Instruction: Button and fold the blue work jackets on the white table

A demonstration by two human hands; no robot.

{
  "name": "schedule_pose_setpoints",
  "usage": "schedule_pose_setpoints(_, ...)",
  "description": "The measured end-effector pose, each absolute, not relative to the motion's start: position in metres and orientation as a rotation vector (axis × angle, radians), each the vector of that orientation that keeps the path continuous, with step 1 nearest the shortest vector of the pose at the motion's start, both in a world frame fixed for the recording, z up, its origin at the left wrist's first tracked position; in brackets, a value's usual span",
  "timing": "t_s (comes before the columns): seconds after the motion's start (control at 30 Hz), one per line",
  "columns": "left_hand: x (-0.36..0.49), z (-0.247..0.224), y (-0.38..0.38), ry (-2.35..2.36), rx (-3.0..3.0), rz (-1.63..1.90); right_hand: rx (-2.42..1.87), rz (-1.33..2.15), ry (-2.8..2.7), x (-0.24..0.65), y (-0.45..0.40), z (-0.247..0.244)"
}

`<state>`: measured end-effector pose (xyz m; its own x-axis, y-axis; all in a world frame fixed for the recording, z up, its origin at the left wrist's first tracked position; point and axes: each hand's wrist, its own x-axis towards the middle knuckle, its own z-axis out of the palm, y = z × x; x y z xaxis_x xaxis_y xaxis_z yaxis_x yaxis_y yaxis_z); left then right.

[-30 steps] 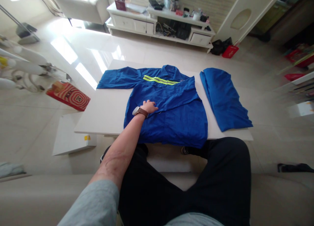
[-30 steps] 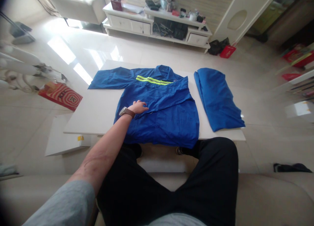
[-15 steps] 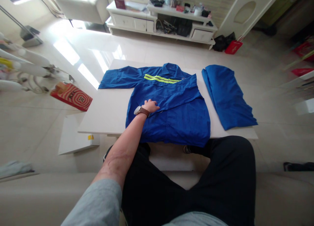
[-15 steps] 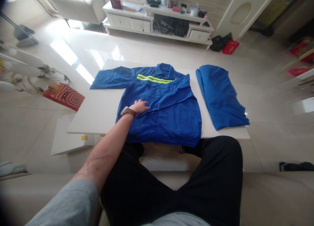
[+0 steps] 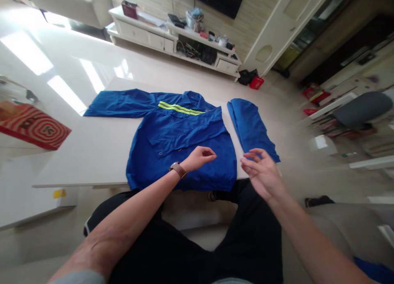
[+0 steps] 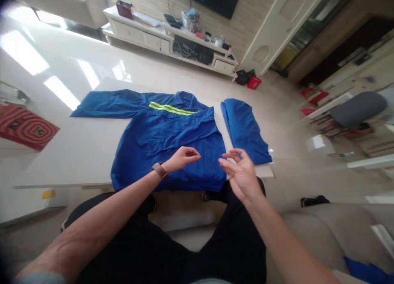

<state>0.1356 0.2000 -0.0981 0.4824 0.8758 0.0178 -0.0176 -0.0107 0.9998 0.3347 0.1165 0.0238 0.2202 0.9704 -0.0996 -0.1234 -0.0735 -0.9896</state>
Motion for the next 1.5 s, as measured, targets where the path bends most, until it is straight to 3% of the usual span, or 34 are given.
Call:
schedule_pose_setpoints(0.23, 0.162, -0.089, 0.158, 0.595, 1.222, 0.802, -1.436, 1.192, -0.718, 0.315, 0.101, -0.022)
schedule_pose_setpoints(0.73, 0.167, -0.095, 0.149, 0.573, 1.228, 0.819, -1.511, 1.006, -0.925, 0.330, 0.104, -0.046)
schedule_pose_setpoints(1.13, 0.168, -0.102, 0.145, 0.762, 1.588, 0.879, -1.543, 0.879, -1.102, 0.329, 0.101, -0.059)
schedule_pose_setpoints(1.3, 0.169, -0.105, 0.149, 0.989, 1.620, 1.000, -1.445, 1.017, -1.055, 0.321, 0.097, -0.051)
schedule_pose_setpoints(1.5, 0.165, -0.113, 0.162, 0.927, 1.393, 0.944, -1.391, 1.207, -0.823, 0.320, 0.100, -0.044)
